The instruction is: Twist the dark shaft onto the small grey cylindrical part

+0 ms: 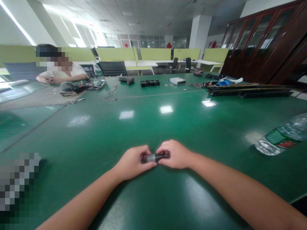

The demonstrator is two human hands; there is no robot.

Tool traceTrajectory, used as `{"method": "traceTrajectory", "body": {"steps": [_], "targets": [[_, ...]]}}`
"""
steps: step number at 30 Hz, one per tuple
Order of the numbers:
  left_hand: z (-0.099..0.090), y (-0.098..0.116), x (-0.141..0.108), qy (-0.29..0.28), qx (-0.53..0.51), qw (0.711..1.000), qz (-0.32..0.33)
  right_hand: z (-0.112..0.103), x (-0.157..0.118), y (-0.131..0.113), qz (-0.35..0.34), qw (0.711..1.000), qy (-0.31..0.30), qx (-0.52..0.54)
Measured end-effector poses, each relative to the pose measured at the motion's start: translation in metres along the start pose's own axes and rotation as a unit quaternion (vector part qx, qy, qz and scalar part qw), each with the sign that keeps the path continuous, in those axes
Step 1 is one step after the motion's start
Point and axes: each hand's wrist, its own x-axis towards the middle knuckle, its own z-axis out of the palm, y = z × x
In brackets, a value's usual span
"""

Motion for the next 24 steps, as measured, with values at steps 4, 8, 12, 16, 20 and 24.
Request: {"method": "traceTrajectory", "body": {"steps": [4, 8, 12, 16, 20, 24], "targets": [[-0.0007, 0.0005, -0.002, 0.002, 0.0, 1.0, 0.002, 0.0001, 0.0001, -0.002, -0.002, 1.0, -0.007, -0.005], [-0.0006, -0.0012, -0.0025, 0.003, -0.003, 1.0, 0.005, 0.0019, 0.0001, -0.0014, -0.01, 1.0, -0.013, -0.015], [0.0, -0.0033, -0.0015, 0.002, -0.01, 1.0, 0.001, 0.003, 0.0008, -0.0008, -0.012, 1.0, -0.014, -0.011], [0.001, -0.0058, -0.0008, 0.002, -0.02, 1.0, 0.002, 0.0033, 0.0025, -0.0015, -0.009, 1.0, -0.016, -0.008], [0.0015, -0.0077, 0.0004, 0.004, -0.025, 1.0, -0.008, 0.0049, 0.0045, -0.0004, -0.007, 1.0, -0.019, 0.002], [0.0002, -0.0072, 0.0019, -0.004, -0.028, 0.999, -0.019, 0.008, 0.0063, 0.003, 0.002, 1.0, -0.013, 0.016]]}}
